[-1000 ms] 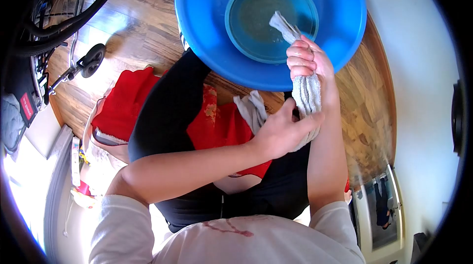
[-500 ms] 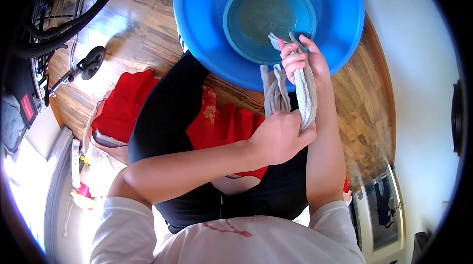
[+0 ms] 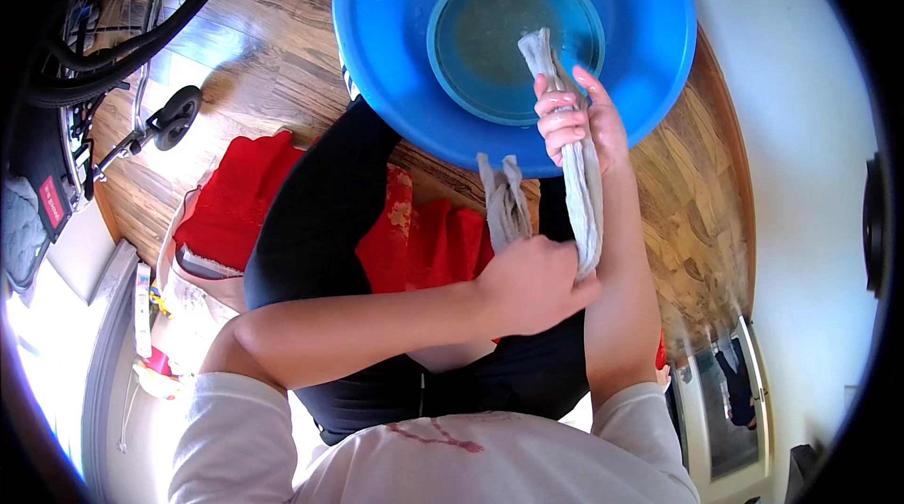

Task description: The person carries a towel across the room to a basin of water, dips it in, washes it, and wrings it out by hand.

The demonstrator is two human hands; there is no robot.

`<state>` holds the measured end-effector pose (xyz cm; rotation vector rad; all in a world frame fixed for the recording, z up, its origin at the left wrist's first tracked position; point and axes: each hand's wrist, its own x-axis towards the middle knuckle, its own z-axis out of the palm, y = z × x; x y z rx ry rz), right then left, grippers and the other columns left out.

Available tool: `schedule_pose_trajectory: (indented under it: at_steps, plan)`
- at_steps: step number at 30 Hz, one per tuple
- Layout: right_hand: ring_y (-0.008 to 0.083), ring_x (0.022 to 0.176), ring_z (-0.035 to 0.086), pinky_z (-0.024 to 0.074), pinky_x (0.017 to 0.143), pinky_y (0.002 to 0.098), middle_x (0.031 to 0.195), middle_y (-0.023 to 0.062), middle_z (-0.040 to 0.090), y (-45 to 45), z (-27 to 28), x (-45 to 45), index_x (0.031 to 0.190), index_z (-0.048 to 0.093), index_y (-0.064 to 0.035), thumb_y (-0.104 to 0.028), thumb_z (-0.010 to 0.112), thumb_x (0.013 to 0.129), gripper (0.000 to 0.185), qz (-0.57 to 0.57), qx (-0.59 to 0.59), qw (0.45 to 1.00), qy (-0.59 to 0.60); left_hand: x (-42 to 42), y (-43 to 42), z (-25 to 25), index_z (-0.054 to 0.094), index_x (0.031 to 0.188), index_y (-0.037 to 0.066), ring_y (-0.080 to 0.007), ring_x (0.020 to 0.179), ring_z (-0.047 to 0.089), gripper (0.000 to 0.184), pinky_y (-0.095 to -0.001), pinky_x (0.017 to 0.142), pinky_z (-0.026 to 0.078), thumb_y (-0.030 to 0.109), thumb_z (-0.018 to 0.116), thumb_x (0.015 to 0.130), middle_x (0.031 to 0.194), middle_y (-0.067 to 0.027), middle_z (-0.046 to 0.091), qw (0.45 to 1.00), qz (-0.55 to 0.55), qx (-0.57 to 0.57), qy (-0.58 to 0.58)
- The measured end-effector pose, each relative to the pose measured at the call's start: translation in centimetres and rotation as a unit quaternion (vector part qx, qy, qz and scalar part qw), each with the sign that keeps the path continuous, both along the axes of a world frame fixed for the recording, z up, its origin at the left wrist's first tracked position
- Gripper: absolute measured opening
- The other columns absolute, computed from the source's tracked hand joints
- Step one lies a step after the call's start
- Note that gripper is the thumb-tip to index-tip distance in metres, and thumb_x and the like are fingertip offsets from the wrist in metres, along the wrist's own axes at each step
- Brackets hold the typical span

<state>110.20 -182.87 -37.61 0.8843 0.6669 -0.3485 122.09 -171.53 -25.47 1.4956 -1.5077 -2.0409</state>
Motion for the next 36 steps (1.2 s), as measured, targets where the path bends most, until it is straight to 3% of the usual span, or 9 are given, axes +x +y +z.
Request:
schedule_pose_trajectory:
  at_steps: [2,5,9,17,22,25,31,35,36]
  plan:
    - [0.0074,0.045,0.040,0.0325,0.039,0.0227,0.060,-0.0029,0.045,-0.3,-0.1,0.0,0.092,0.058,-0.0046,-0.038,0.052,0.097,0.034,0.014,0.054,0.997,0.054,-0.2,0.7,0.6,0.058,0.069,-0.004,-0.0401,0.056,0.063,0.034,-0.0470,0.056,0.053,0.025,0.057,0.087,0.059,-0.0245,0.058,0.999,-0.039,0.002,0.002]
    - [0.0069,0.043,0.038,0.0295,0.037,0.0221,0.058,-0.0032,0.043,1.7,-2.9,-1.2,0.088,0.056,-0.0074,-0.043,0.052,0.097,0.037,-0.031,-0.015,0.999,-0.016,-0.2,1.7,0.5,0.058,0.070,-0.004,-0.0396,0.057,0.063,0.037,-0.0474,0.059,0.053,0.028,0.056,0.087,0.060,-0.0247,0.059,0.998,-0.059,0.016,0.014]
    - [0.0059,0.040,0.035,0.0249,0.035,0.0222,0.054,-0.0044,0.037,2.1,-3.5,-1.1,0.076,0.048,-0.0120,-0.047,0.048,0.098,0.041,0.005,-0.045,0.999,0.027,0.1,1.9,0.7,0.058,0.071,-0.005,-0.0397,0.058,0.063,0.036,-0.0470,0.059,0.054,0.027,0.056,0.087,0.061,-0.0255,0.059,0.997,-0.069,0.033,0.010]
    - [0.0069,0.043,0.039,0.0314,0.037,0.0222,0.062,-0.0025,0.046,0.6,-2.0,-0.2,0.089,0.054,-0.0063,-0.046,0.053,0.095,0.040,0.042,0.023,0.996,0.071,-0.2,3.0,1.4,0.057,0.064,-0.004,-0.0413,0.059,0.062,0.039,-0.0482,0.062,0.053,0.028,0.054,0.087,0.063,-0.0251,0.060,0.987,-0.150,0.028,0.048]
    - [0.0074,0.036,0.035,0.0249,0.032,0.0235,0.050,-0.0032,0.035,1.6,-3.7,-1.0,0.080,0.046,-0.0098,-0.046,0.040,0.101,0.042,0.019,-0.045,0.998,0.044,0.1,3.0,1.3,0.058,0.063,-0.004,-0.0403,0.059,0.063,0.038,-0.0480,0.063,0.053,0.026,0.053,0.085,0.064,-0.0257,0.060,0.987,-0.152,0.024,0.054]
    - [0.0077,0.040,0.038,0.0283,0.035,0.0231,0.056,-0.0027,0.042,1.8,-4.1,-1.1,0.084,0.049,-0.0086,-0.045,0.047,0.099,0.040,0.016,-0.075,0.997,0.015,0.1,3.0,1.3,0.059,0.063,-0.004,-0.0397,0.059,0.063,0.037,-0.0478,0.063,0.053,0.026,0.053,0.084,0.063,-0.0259,0.060,0.987,-0.146,0.029,0.058]
    - [0.0072,0.049,0.045,0.0339,0.040,0.0223,0.074,0.0002,0.056,0.1,-1.9,-0.6,0.093,0.055,-0.0054,-0.040,0.062,0.090,0.035,0.040,-0.021,0.991,0.126,0.2,2.9,1.9,0.061,0.063,-0.004,-0.0399,0.059,0.063,0.038,-0.0466,0.063,0.054,0.029,0.054,0.081,0.063,-0.0261,0.061,0.972,-0.214,0.047,0.084]
    - [0.0054,0.041,0.035,0.0280,0.035,0.0212,0.055,-0.0055,0.042,0.9,-3.9,-1.8,0.077,0.052,-0.0103,-0.031,0.055,0.095,0.028,-0.003,-0.102,0.995,0.023,0.3,3.3,1.8,0.062,0.063,-0.004,-0.0405,0.060,0.064,0.039,-0.0469,0.063,0.054,0.030,0.053,0.080,0.064,-0.0263,0.062,0.972,-0.214,0.036,0.093]
    - [0.0051,0.038,0.030,0.0248,0.033,0.0206,0.050,-0.0069,0.034,0.9,-4.1,-2.0,0.071,0.048,-0.0129,-0.029,0.051,0.097,0.031,0.012,-0.092,0.993,0.079,0.3,3.4,1.7,0.062,0.063,-0.004,-0.0406,0.060,0.064,0.039,-0.0470,0.063,0.054,0.030,0.053,0.080,0.064,-0.0264,0.062,0.972,-0.214,0.030,0.095]
